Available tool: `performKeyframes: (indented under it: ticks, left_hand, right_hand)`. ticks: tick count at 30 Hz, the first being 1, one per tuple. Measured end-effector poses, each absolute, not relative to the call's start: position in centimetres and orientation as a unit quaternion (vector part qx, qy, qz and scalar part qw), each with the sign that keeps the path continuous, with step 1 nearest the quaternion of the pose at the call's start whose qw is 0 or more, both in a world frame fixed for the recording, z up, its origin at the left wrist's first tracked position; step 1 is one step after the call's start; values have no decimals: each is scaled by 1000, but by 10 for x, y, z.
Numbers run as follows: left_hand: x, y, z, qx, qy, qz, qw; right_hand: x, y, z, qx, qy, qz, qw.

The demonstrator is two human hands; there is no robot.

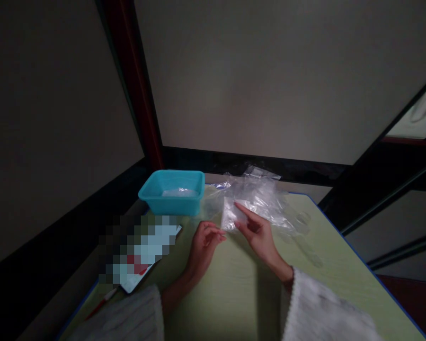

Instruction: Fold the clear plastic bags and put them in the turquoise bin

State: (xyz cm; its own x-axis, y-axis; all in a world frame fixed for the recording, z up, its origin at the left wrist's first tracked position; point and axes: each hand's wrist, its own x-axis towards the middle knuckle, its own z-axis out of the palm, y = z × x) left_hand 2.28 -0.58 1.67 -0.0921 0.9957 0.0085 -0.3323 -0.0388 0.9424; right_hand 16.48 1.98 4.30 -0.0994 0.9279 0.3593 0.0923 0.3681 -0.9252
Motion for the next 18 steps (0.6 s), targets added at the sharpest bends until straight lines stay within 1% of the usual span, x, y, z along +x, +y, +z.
performKeyframes:
  ticks: [5,9,13,18]
  left_hand:
    - [13,8,14,339,436,640,534]
    - [6,17,13,293,435,670,525]
    - [-2,27,13,242,428,698,520]
    - [-17,40,12,195,421,719,517]
  right_hand:
    - [135,43,88,-366,-686,407,479]
    - [114,61,120,-347,-769,381,378]
    - [92,82,128,-340,-799,327,373]
    - [73,105,114,-363,-794,301,383]
